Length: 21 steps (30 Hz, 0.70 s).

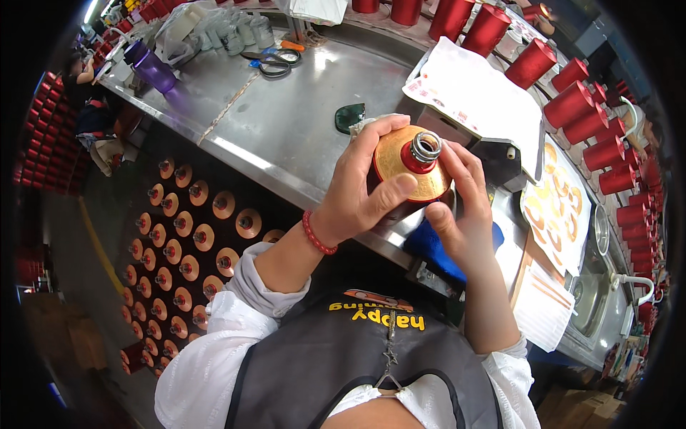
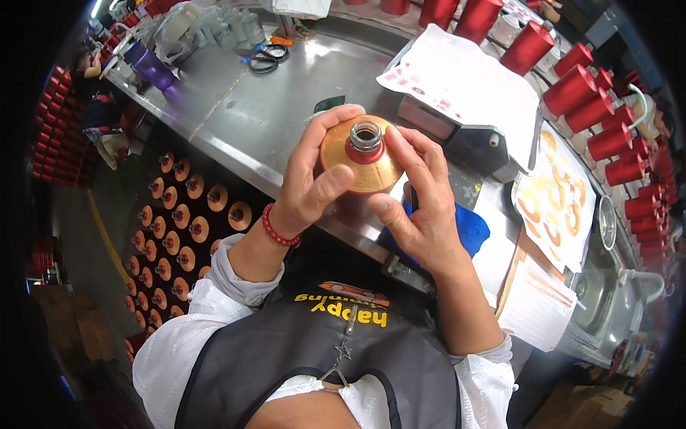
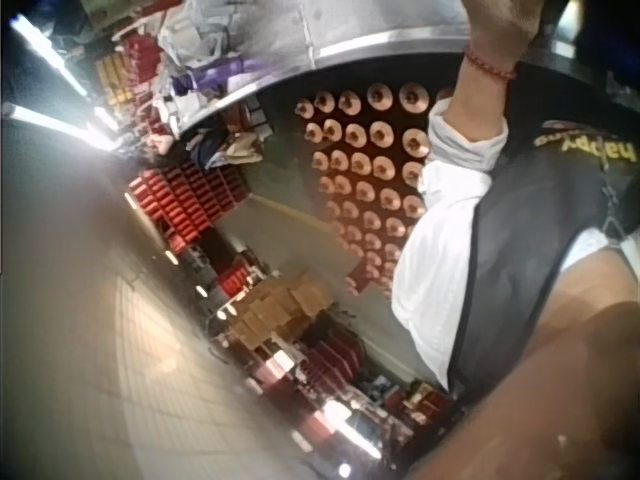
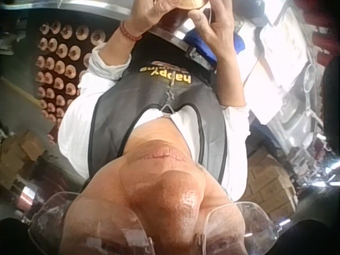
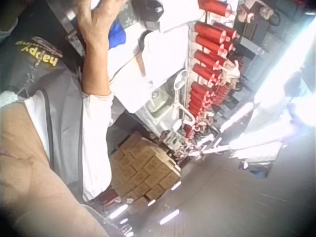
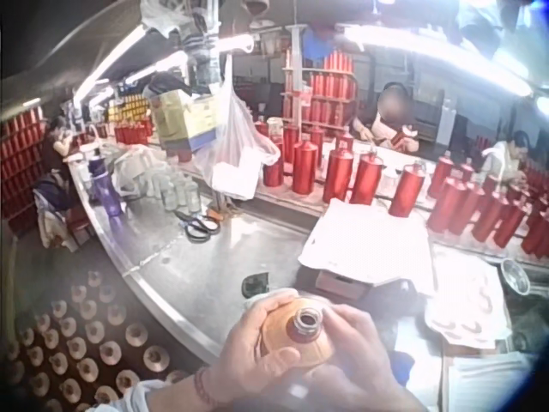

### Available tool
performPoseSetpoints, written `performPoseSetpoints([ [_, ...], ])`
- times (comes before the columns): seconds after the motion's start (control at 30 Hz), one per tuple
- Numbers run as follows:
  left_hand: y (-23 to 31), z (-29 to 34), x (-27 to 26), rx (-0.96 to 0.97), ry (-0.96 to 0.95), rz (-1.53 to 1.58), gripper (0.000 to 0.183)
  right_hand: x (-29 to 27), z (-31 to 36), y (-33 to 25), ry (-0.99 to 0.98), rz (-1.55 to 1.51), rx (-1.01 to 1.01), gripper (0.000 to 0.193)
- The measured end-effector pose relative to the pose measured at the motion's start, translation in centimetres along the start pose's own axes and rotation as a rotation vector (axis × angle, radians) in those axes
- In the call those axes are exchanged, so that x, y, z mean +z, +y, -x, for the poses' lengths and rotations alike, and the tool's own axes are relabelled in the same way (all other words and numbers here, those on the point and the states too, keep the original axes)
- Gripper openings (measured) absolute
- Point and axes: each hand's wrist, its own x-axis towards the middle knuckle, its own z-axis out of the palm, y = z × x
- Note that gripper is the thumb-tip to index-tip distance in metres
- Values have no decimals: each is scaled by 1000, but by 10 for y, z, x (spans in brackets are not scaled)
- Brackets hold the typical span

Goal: The person applies circular labels to the necks of red cylindrical containers. They peel each label from a sheet, place it on the container neck, and smooth it with a green tool. The person repeats this process for multiple containers.

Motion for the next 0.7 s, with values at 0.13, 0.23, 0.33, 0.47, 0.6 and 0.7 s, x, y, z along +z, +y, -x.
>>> performPoseSetpoints([
  [0.13,2,1,8,13,72,-61,69,2,1,-1,23,-28,7,59],
  [0.23,1,1,8,-15,75,-50,72,4,2,-2,25,-39,20,58],
  [0.33,0,1,8,4,75,-81,71,5,2,-1,33,-72,19,58],
  [0.47,-4,1,3,18,17,-79,77,1,2,-1,22,-205,115,58],
  [0.6,-3,4,8,39,56,94,80,-7,3,0,17,-196,117,56],
  [0.7,-10,6,4,31,13,82,89,-28,4,4,157,-264,131,52],
])
